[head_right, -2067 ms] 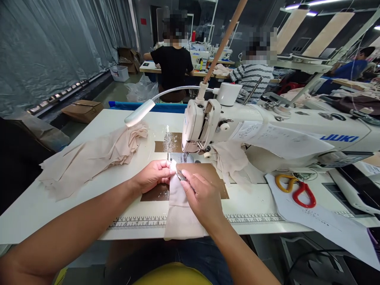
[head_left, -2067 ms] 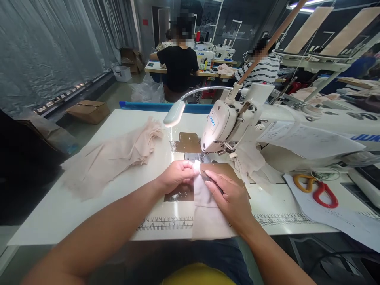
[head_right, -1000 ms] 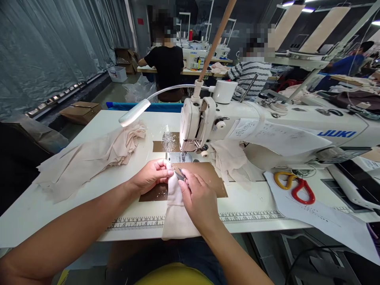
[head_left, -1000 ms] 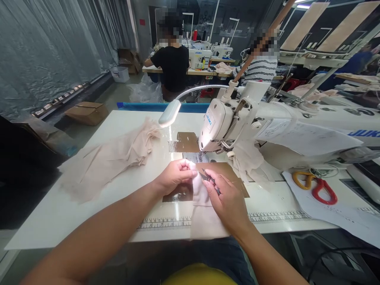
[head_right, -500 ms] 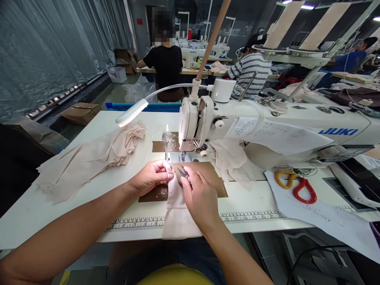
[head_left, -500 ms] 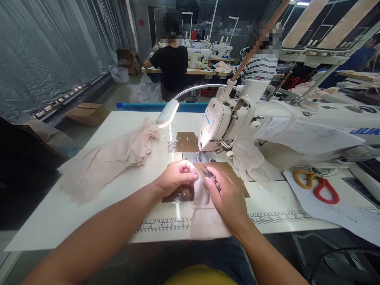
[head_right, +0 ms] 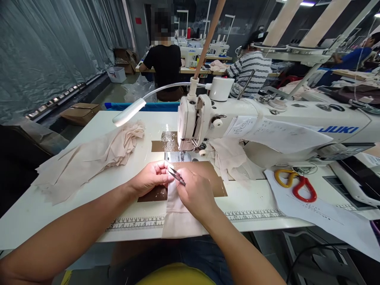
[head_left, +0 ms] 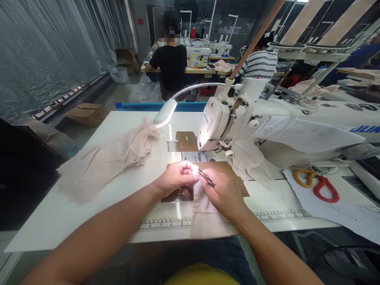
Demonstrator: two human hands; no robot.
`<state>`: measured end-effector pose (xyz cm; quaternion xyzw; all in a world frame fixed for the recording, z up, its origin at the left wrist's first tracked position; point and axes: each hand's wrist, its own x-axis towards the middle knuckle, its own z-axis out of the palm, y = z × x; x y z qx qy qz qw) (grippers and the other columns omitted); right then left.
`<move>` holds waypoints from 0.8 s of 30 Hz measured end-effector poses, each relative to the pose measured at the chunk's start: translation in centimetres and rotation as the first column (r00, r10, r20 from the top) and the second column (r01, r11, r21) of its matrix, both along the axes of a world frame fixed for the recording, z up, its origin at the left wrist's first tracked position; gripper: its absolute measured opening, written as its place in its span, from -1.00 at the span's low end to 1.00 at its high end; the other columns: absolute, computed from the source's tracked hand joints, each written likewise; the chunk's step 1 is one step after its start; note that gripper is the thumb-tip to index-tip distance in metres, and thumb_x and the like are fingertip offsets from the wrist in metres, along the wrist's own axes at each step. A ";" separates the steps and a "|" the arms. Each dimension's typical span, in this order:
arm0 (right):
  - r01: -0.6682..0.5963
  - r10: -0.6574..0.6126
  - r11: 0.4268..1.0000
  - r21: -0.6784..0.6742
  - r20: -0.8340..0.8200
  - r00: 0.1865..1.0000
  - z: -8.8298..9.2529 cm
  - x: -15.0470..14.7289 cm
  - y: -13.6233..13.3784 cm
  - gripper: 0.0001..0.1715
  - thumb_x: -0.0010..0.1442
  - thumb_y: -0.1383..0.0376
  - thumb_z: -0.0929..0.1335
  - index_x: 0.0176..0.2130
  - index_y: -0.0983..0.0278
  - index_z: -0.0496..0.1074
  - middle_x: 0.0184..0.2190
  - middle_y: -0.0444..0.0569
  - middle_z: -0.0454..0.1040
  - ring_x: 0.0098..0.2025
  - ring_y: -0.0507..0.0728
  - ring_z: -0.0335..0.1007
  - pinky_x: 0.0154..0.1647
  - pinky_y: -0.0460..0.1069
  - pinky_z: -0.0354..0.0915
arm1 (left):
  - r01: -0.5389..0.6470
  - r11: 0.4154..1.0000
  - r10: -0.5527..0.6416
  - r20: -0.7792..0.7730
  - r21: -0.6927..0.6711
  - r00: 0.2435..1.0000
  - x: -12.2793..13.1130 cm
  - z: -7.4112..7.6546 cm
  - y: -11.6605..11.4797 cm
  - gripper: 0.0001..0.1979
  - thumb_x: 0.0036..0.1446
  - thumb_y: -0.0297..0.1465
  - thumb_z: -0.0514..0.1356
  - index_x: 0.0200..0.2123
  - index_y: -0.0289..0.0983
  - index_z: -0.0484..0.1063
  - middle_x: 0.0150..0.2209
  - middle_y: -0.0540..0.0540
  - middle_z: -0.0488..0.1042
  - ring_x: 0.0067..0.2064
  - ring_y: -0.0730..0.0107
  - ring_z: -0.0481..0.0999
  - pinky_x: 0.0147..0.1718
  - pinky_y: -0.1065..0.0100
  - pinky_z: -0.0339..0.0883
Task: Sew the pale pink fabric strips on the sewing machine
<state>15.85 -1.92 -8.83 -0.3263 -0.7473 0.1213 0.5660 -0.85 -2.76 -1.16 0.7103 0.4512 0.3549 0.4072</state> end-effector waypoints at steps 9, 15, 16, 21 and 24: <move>0.104 -0.108 0.993 0.060 0.081 0.991 -0.5 0.4 1.1 -0.76 0.25 0.22 0.16 -0.41 0.21 0.27 -0.55 -0.12 0.38 -0.51 0.10 0.25 -0.52 -0.03 0.04 | 0.017 1.000 -0.017 0.016 -0.020 1.000 0.0 0.1 0.0 -0.66 -0.10 -0.34 0.41 -0.35 -0.32 0.33 -0.51 0.04 0.40 -0.51 0.56 0.39 -0.49 0.48 0.22; 0.079 -0.075 0.996 0.034 -0.105 0.992 -0.7 0.7 1.4 -0.72 0.28 0.15 0.17 -0.23 0.21 0.38 -0.35 -0.04 0.53 -0.33 0.15 0.44 -0.38 -0.01 0.26 | 0.015 0.998 -0.013 0.035 -0.058 0.999 -0.2 0.2 0.0 -0.66 -0.11 -0.35 0.42 -0.34 -0.33 0.35 -0.52 0.05 0.37 -0.52 0.57 0.37 -0.50 0.48 0.21; 0.055 -0.051 0.998 0.026 -0.121 0.991 -0.8 0.8 1.5 -0.69 0.27 0.12 0.18 -0.19 0.22 0.38 -0.31 -0.03 0.54 -0.30 0.16 0.46 -0.36 -0.01 0.28 | 0.015 0.998 -0.012 0.040 -0.069 0.999 -0.2 0.2 0.0 -0.66 -0.11 -0.35 0.42 -0.33 -0.33 0.37 -0.52 0.04 0.37 -0.52 0.57 0.37 -0.50 0.49 0.21; -0.145 0.140 0.989 -0.017 -0.168 0.976 -2.1 1.9 1.8 -0.54 0.29 0.01 0.16 0.00 0.21 0.34 -0.18 -0.02 0.53 -0.19 0.16 0.45 -0.25 0.01 0.34 | -0.004 0.996 0.011 0.080 -0.089 0.997 0.0 0.2 0.0 -0.69 -0.04 -0.27 0.38 -0.39 -0.36 0.39 -0.51 0.02 0.36 -0.50 0.59 0.35 -0.48 0.49 0.23; -0.262 0.239 0.962 -0.077 -0.232 0.943 -2.8 2.2 1.5 -0.58 0.26 0.03 0.22 -0.04 0.20 0.39 -0.12 -0.02 0.51 -0.14 0.16 0.44 -0.15 0.03 0.35 | -0.015 0.996 0.025 0.104 -0.094 0.994 0.1 0.3 0.1 -0.68 -0.03 -0.24 0.37 -0.43 -0.37 0.38 -0.50 0.01 0.37 -0.49 0.59 0.36 -0.46 0.49 0.26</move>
